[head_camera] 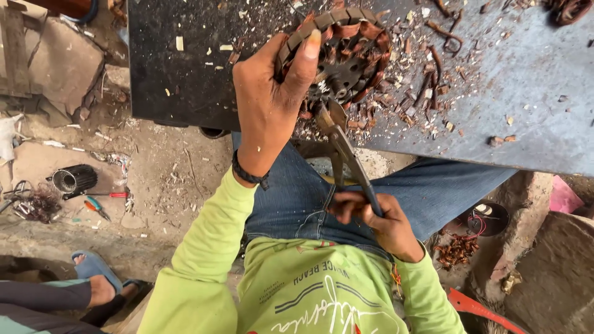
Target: Disassembling a fan motor stator to remove copper wire windings using pliers and wire cutters.
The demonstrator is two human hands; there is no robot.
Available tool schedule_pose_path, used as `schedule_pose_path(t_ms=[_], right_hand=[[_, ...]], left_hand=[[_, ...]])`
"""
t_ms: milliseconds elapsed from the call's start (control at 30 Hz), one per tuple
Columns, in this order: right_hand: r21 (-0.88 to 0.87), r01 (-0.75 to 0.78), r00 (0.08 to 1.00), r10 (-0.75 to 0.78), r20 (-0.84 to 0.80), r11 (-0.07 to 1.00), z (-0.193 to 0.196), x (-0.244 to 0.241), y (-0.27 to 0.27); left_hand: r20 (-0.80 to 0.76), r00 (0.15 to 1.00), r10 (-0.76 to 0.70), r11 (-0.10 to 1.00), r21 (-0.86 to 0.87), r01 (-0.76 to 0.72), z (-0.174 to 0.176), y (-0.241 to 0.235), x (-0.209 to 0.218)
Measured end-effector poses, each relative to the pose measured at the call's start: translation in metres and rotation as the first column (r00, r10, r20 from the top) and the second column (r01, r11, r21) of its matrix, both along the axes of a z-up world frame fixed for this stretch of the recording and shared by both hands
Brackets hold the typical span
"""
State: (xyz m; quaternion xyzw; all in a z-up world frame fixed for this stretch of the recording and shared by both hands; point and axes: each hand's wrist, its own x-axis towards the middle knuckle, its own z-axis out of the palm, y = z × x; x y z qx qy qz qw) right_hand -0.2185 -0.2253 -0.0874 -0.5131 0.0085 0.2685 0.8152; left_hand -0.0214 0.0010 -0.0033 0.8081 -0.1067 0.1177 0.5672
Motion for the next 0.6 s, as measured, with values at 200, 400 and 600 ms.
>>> schedule_pose_path(t_ms=[200, 400, 600], right_hand=[[0.124, 0.083, 0.977, -0.056, -0.203, 0.989, 0.014, 0.028, -0.003], [0.314, 0.080, 0.901, 0.066, -0.429, 0.946, -0.075, -0.005, -0.022], [-0.747, 0.415, 0.896, -0.091, 0.434, 0.520, -0.022, -0.018, 0.045]], left_hand=[[-0.019, 1.000, -0.025, 0.998, -0.055, 0.024, 0.003, -0.002, 0.006], [0.039, 0.999, -0.004, 1.000, 0.018, 0.003, -0.007, -0.001, 0.010], [0.028, 0.999, 0.034, 0.999, 0.003, -0.034, -0.018, 0.003, 0.008]])
